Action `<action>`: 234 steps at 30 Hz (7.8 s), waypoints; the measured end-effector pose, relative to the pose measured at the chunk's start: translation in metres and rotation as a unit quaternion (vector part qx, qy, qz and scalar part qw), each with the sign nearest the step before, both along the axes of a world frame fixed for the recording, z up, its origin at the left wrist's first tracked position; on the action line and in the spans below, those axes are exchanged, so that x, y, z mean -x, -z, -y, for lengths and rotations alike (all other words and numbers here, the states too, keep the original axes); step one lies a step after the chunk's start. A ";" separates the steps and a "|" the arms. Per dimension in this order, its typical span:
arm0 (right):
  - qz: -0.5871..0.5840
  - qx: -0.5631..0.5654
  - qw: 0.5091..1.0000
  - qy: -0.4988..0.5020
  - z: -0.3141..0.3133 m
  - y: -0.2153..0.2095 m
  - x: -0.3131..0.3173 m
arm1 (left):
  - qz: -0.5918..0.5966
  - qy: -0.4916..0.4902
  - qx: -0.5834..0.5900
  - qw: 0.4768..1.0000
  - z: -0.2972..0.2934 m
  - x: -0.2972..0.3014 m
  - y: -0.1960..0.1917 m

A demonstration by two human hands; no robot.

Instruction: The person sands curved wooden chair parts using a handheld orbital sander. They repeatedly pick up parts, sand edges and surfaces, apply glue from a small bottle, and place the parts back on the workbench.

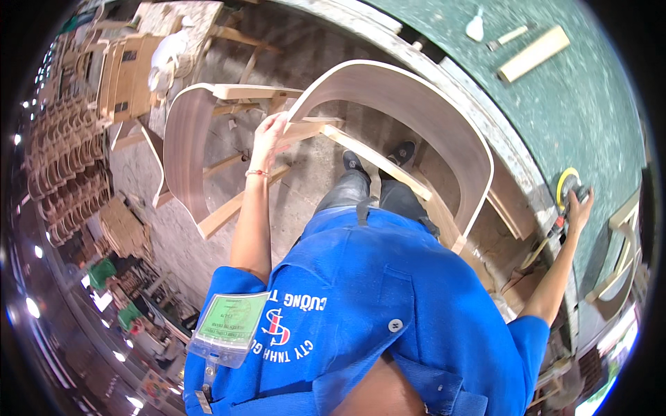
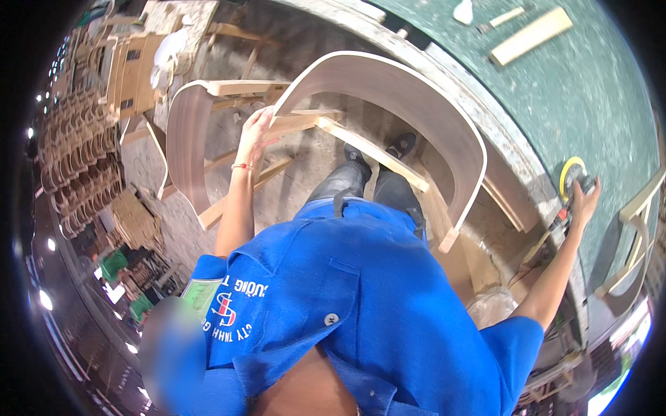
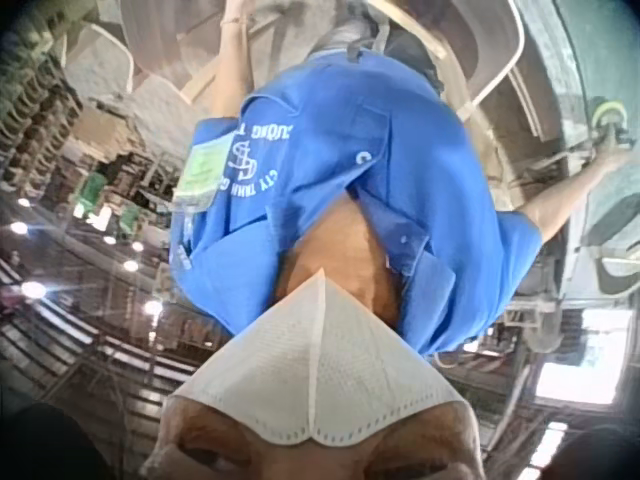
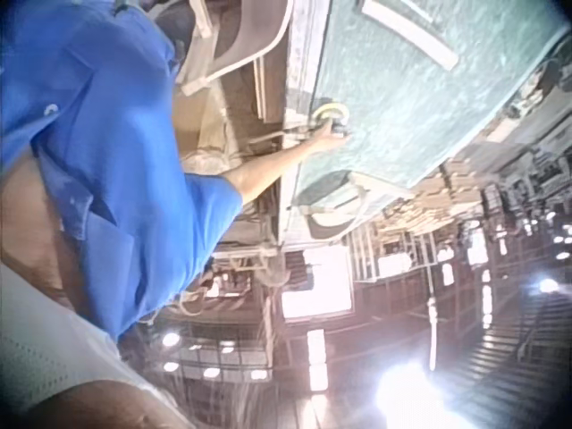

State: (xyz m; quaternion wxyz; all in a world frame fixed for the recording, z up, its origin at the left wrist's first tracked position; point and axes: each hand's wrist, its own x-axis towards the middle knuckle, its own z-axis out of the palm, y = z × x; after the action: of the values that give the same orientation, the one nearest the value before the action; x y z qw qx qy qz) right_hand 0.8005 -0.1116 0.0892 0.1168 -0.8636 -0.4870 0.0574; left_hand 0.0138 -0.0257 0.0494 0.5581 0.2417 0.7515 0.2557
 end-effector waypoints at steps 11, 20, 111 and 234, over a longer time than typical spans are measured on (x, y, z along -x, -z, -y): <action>-0.230 0.066 0.913 -0.330 -0.084 -0.049 0.423 | 0.084 0.138 -0.168 0.972 0.034 0.025 0.023; -0.256 0.096 0.855 -0.440 -0.129 -0.015 0.633 | -0.158 0.205 -0.138 0.956 0.038 0.026 0.033; -0.178 0.125 0.896 -0.387 -0.179 -0.006 0.668 | -0.177 0.249 -0.212 0.928 0.026 0.052 0.050; 0.048 -0.079 0.975 0.200 -0.107 -0.017 0.198 | 0.122 0.290 -0.255 0.914 -0.138 -0.058 -0.036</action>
State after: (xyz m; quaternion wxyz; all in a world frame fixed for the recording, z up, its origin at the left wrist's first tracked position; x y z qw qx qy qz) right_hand 0.6029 -0.0049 0.1059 0.1703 -0.9332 -0.3128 -0.0473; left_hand 0.0716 0.1120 0.0857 0.6141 0.5506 0.4836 0.2931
